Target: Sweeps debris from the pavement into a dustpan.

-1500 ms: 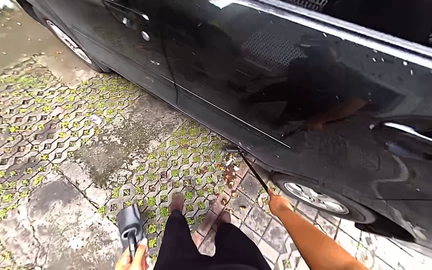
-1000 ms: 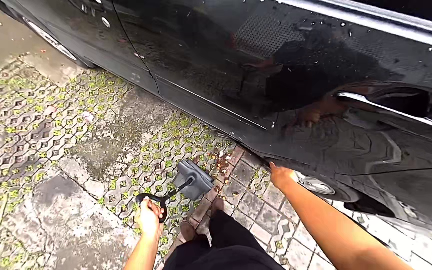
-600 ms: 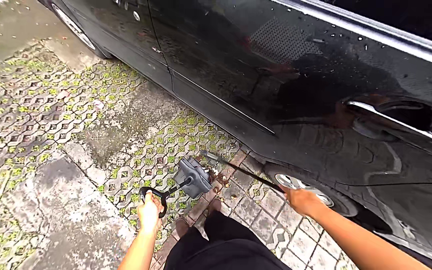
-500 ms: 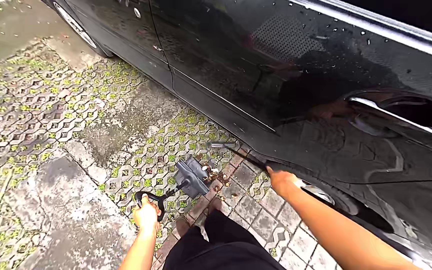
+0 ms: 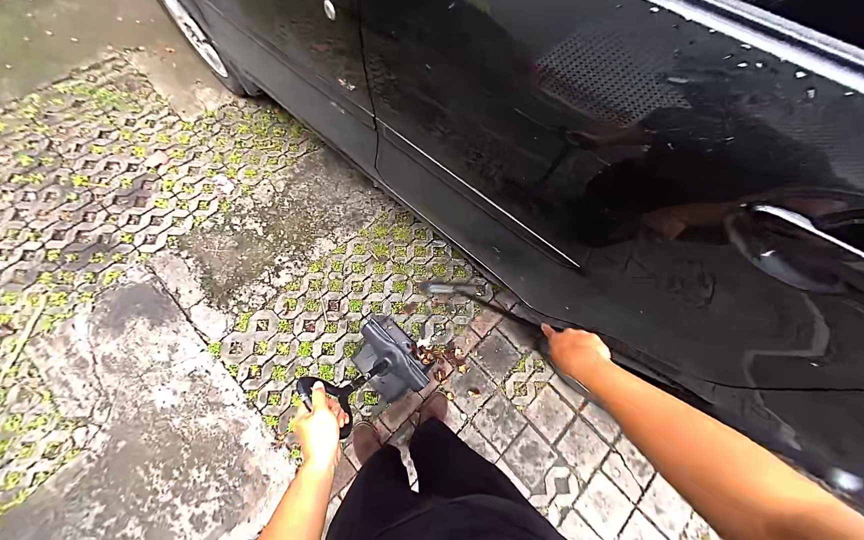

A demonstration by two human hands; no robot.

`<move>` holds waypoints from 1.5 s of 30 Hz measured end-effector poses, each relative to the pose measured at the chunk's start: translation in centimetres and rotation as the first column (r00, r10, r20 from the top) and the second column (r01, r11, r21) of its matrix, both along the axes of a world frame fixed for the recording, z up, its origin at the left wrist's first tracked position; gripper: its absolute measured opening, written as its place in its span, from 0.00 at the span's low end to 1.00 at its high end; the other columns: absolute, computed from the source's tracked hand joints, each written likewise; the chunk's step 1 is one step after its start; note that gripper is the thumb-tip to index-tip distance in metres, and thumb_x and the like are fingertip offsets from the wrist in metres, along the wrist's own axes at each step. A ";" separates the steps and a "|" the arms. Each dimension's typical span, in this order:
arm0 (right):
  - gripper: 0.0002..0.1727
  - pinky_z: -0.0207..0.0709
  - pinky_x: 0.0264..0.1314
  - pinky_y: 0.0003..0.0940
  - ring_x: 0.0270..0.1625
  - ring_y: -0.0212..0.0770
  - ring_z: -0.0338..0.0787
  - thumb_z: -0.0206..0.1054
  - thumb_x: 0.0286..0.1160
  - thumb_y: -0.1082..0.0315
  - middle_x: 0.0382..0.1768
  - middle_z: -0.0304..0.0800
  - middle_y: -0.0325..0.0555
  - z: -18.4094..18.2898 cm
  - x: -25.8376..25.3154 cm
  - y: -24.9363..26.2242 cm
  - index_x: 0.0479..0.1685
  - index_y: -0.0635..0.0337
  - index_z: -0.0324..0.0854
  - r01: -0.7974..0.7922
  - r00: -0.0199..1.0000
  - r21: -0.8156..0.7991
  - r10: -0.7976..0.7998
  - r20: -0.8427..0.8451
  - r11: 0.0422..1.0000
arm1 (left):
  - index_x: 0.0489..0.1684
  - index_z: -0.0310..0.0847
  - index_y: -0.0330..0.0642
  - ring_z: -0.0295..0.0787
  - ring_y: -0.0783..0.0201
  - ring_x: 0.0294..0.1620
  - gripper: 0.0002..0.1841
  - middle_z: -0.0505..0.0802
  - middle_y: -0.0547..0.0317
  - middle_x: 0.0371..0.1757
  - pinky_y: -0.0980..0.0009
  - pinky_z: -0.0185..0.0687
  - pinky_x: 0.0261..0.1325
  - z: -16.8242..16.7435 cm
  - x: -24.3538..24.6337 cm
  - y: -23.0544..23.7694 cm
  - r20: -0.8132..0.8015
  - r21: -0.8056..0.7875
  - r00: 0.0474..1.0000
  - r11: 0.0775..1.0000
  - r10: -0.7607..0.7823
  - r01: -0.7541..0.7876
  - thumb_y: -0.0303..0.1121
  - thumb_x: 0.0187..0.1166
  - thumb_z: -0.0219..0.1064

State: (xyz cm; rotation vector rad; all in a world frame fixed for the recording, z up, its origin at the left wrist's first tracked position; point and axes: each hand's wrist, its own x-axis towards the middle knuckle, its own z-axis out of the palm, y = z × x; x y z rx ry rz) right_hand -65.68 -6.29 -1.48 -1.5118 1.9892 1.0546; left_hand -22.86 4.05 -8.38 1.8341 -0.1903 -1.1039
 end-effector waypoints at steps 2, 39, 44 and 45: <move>0.32 0.83 0.51 0.68 0.60 0.71 0.89 0.63 0.81 0.67 0.60 0.88 0.69 -3.8 3.0 -2.1 0.87 0.48 0.68 0.065 0.997 -0.026 -0.066 -0.040 0.998 | 0.30 0.71 0.36 0.75 0.65 0.07 0.21 0.76 0.60 0.11 0.69 0.81 0.16 0.0 0.1 0.1 -0.019 -0.013 1.000 1.000 0.013 -0.013 0.41 0.96 0.52; 0.26 0.80 0.60 0.72 0.63 0.65 0.90 0.53 0.90 0.47 0.61 0.92 0.57 2.6 -7.5 8.0 0.86 0.24 0.70 -0.019 0.993 0.156 0.001 0.114 0.988 | 0.35 0.72 0.40 0.62 0.68 0.03 0.20 0.68 0.64 0.09 0.71 0.69 0.06 0.1 2.5 0.8 -0.068 0.089 0.976 0.973 -0.207 0.213 0.45 0.96 0.52; 0.33 0.82 0.50 0.72 0.55 0.72 0.91 0.61 0.84 0.59 0.55 0.91 0.68 1.1 -4.2 8.3 0.90 0.31 0.65 0.096 0.995 0.005 -0.096 -0.028 0.995 | 0.35 0.71 0.40 0.63 0.68 0.02 0.20 0.67 0.65 0.08 0.71 0.69 0.06 0.3 2.5 0.5 -0.055 0.099 0.973 0.969 -0.222 0.227 0.45 0.96 0.51; 0.35 0.82 0.51 0.71 0.57 0.73 0.90 0.61 0.83 0.64 0.57 0.90 0.70 -0.6 -2.8 7.5 0.92 0.36 0.62 0.165 0.985 -0.029 -0.166 -0.034 0.986 | 0.35 0.71 0.40 0.63 0.68 0.02 0.20 0.68 0.65 0.08 0.71 0.70 0.06 0.4 2.4 0.5 -0.053 0.100 0.972 0.967 -0.228 0.232 0.45 0.96 0.51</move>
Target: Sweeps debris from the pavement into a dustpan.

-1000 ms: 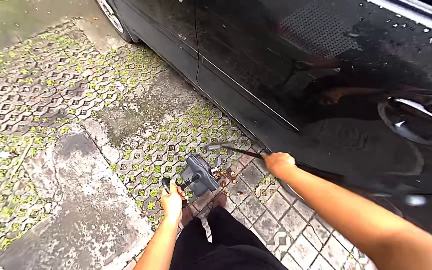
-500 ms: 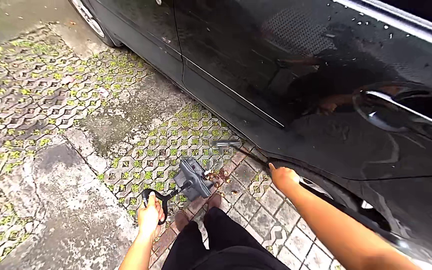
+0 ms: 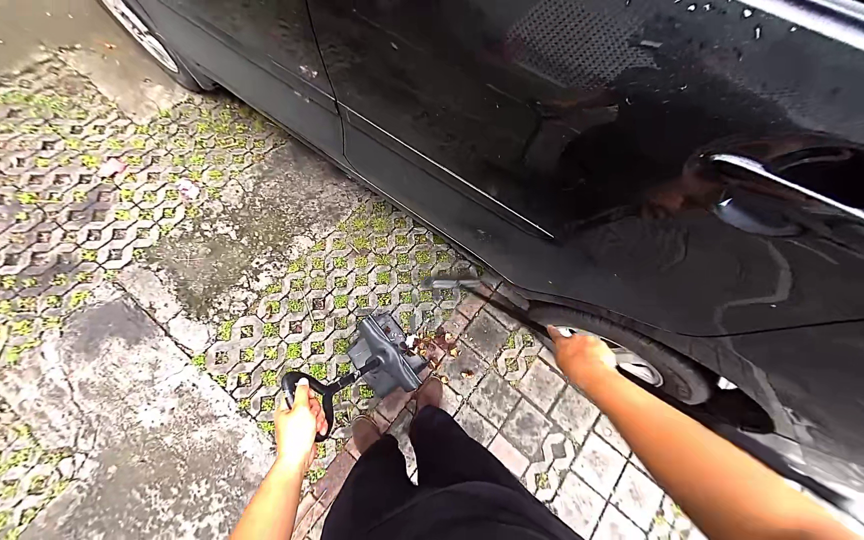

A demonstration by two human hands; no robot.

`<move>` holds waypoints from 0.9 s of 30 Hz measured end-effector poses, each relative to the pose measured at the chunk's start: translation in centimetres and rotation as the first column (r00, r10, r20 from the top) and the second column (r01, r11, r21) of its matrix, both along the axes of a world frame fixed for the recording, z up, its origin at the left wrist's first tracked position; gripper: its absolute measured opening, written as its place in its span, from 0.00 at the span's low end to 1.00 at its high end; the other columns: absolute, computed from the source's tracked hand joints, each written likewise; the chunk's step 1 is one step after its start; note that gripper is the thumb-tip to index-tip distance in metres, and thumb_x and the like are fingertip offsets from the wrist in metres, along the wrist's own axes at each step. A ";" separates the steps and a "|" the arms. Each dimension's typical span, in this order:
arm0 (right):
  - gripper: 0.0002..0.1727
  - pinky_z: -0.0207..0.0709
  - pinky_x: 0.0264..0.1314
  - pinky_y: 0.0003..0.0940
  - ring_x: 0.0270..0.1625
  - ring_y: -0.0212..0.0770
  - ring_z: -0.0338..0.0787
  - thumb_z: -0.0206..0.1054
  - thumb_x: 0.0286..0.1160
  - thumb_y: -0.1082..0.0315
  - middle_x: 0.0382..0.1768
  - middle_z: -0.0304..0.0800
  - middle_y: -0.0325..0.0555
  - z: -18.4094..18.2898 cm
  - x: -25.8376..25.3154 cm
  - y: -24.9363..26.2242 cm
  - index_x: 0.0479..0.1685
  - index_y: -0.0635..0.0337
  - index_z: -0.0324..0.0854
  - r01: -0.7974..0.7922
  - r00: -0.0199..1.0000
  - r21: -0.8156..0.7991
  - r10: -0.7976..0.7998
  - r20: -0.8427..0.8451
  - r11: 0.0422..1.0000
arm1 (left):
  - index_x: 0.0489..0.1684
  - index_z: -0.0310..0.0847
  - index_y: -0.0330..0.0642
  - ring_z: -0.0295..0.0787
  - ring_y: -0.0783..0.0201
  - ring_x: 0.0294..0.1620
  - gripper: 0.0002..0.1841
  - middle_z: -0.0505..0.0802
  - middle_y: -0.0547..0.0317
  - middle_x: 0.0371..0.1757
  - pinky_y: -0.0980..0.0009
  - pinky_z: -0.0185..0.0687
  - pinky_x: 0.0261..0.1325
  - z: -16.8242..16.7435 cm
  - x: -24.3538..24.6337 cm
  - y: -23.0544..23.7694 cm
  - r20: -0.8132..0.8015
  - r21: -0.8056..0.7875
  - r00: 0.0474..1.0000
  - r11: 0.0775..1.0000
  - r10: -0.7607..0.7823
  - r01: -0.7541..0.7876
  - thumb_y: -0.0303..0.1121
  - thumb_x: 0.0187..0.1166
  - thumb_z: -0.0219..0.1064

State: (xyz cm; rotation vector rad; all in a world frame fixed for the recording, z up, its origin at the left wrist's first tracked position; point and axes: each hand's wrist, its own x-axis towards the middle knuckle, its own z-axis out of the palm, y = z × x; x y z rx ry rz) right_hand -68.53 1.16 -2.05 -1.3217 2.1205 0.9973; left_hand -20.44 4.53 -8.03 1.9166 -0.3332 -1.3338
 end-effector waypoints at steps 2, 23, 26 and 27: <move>0.34 0.82 0.53 0.71 0.61 0.74 0.89 0.61 0.82 0.66 0.60 0.88 0.71 -3.4 1.9 -1.5 0.91 0.46 0.64 0.094 0.995 -0.025 -0.095 -0.008 0.995 | 0.34 0.71 0.40 0.64 0.68 0.02 0.20 0.68 0.65 0.08 0.71 0.70 0.06 0.0 -0.2 0.2 0.002 -0.004 1.000 1.000 0.005 -0.005 0.45 0.96 0.51; 0.25 0.80 0.58 0.73 0.63 0.66 0.89 0.65 0.79 0.58 0.60 0.91 0.60 0.4 2.2 1.4 0.77 0.38 0.80 -0.203 0.958 0.187 0.155 0.242 0.961 | 0.36 0.72 0.40 0.64 0.68 0.03 0.21 0.70 0.63 0.10 0.72 0.69 0.07 0.0 0.2 0.2 0.039 0.025 0.999 1.000 -0.012 0.011 0.47 0.96 0.51; 0.27 0.78 0.62 0.73 0.64 0.65 0.89 0.53 0.90 0.48 0.61 0.92 0.57 2.6 -4.2 3.7 0.88 0.19 0.66 -0.189 0.963 0.197 0.143 0.226 0.962 | 0.36 0.72 0.40 0.63 0.69 0.03 0.20 0.69 0.63 0.10 0.72 0.68 0.07 0.0 0.2 -0.1 0.022 0.018 0.999 0.999 -0.037 0.037 0.46 0.96 0.51; 0.27 0.78 0.61 0.72 0.63 0.66 0.89 0.52 0.91 0.47 0.60 0.92 0.59 3.3 -4.9 4.7 0.89 0.19 0.65 -0.155 0.976 0.196 0.120 0.181 0.968 | 0.36 0.71 0.40 0.62 0.69 0.03 0.20 0.68 0.64 0.10 0.72 0.67 0.06 0.1 0.3 0.0 0.021 0.028 0.999 0.999 -0.042 0.042 0.47 0.96 0.51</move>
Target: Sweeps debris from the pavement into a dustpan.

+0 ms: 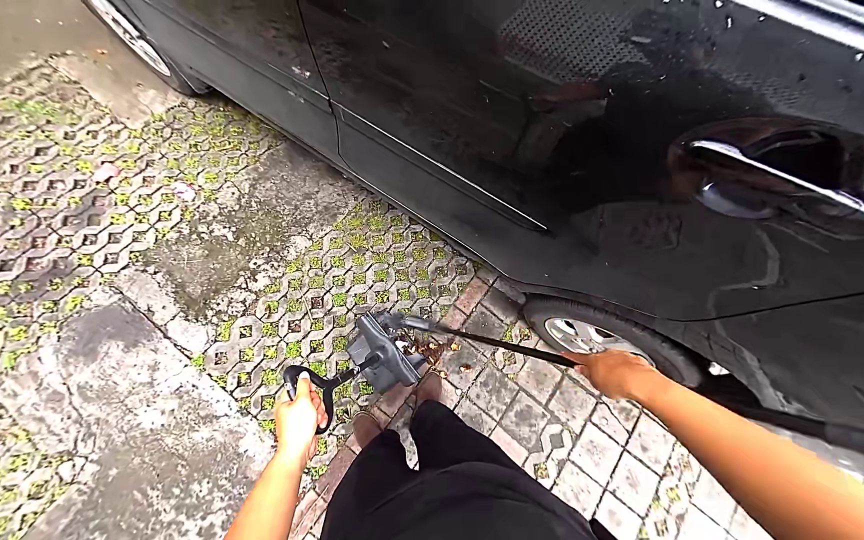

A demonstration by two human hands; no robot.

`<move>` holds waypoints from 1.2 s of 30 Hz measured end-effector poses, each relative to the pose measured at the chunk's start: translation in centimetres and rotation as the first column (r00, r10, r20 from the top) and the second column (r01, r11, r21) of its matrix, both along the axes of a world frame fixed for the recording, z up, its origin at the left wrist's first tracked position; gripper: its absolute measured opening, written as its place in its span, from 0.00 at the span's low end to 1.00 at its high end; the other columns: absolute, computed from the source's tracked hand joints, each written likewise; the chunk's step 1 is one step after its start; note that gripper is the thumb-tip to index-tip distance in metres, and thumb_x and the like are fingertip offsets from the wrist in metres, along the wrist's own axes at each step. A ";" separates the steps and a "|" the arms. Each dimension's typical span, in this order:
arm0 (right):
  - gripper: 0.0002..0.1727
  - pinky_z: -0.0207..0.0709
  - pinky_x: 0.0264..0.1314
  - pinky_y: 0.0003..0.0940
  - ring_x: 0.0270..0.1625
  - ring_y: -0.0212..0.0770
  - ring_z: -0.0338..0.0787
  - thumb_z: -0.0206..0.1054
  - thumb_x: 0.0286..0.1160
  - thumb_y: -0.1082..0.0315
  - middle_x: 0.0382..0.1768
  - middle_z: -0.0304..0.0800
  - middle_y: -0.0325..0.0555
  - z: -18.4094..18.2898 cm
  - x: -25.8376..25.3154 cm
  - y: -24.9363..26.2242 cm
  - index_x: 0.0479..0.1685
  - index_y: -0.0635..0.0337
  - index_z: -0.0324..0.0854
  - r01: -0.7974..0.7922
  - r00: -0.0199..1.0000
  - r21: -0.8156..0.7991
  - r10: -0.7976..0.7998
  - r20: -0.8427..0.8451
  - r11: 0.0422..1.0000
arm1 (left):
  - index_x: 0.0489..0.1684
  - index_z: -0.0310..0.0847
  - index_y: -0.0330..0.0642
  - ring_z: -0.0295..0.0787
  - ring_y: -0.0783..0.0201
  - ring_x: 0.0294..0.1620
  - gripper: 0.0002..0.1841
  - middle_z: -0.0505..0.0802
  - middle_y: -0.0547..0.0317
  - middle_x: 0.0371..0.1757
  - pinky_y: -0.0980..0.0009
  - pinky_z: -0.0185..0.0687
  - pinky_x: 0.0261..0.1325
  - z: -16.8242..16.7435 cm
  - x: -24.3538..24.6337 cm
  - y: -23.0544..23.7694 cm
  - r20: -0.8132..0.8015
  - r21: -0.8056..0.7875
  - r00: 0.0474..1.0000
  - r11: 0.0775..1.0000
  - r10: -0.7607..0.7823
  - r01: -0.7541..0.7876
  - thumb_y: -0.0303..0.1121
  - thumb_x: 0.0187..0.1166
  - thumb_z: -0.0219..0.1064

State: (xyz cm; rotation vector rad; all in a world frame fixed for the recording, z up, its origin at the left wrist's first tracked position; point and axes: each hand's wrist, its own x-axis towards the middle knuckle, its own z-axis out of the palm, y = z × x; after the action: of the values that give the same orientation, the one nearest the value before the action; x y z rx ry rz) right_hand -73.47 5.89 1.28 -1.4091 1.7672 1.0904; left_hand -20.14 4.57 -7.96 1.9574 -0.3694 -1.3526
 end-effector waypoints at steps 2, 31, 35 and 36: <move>0.28 0.81 0.59 0.72 0.63 0.69 0.90 0.56 0.88 0.52 0.61 0.91 0.63 0.4 0.4 1.8 0.88 0.27 0.68 0.080 0.988 -0.055 -0.086 -0.129 0.995 | 0.35 0.71 0.40 0.62 0.68 0.03 0.20 0.68 0.64 0.10 0.72 0.67 0.06 0.2 0.1 0.3 -0.002 0.024 1.000 0.999 -0.029 0.029 0.47 0.95 0.51; 0.27 0.72 0.76 0.66 0.74 0.63 0.84 0.44 0.96 0.51 0.74 0.83 0.61 0.7 11.5 19.6 0.90 0.40 0.68 0.542 0.825 0.089 -0.549 0.135 0.836 | 0.43 0.77 0.36 0.69 0.64 0.06 0.23 0.74 0.58 0.12 0.68 0.72 0.10 -0.1 3.3 -3.2 0.029 0.034 0.868 0.868 -0.496 0.495 0.51 0.94 0.53; 0.25 0.78 0.63 0.75 0.68 0.69 0.87 0.63 0.80 0.58 0.65 0.88 0.65 -1.0 15.5 13.6 0.76 0.50 0.79 0.475 0.864 -0.124 -0.489 -0.123 0.871 | 0.41 0.78 0.37 0.69 0.64 0.06 0.22 0.75 0.58 0.12 0.67 0.72 0.11 -0.3 3.4 -2.7 0.065 0.011 0.876 0.878 -0.479 0.479 0.49 0.94 0.54; 0.25 0.77 0.62 0.75 0.68 0.69 0.86 0.66 0.76 0.58 0.66 0.87 0.65 -2.9 17.1 12.1 0.73 0.52 0.81 0.496 0.846 -0.139 -0.513 -0.145 0.857 | 0.41 0.79 0.37 0.69 0.64 0.06 0.22 0.75 0.59 0.12 0.67 0.72 0.11 -0.3 3.2 -2.6 0.069 0.009 0.874 0.876 -0.481 0.482 0.49 0.94 0.54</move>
State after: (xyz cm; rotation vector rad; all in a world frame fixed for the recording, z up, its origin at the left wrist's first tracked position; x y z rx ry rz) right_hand -56.36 17.94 -1.58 -0.8255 2.1795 0.8662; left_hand -16.91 2.00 -8.29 1.9843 -0.9480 -1.5805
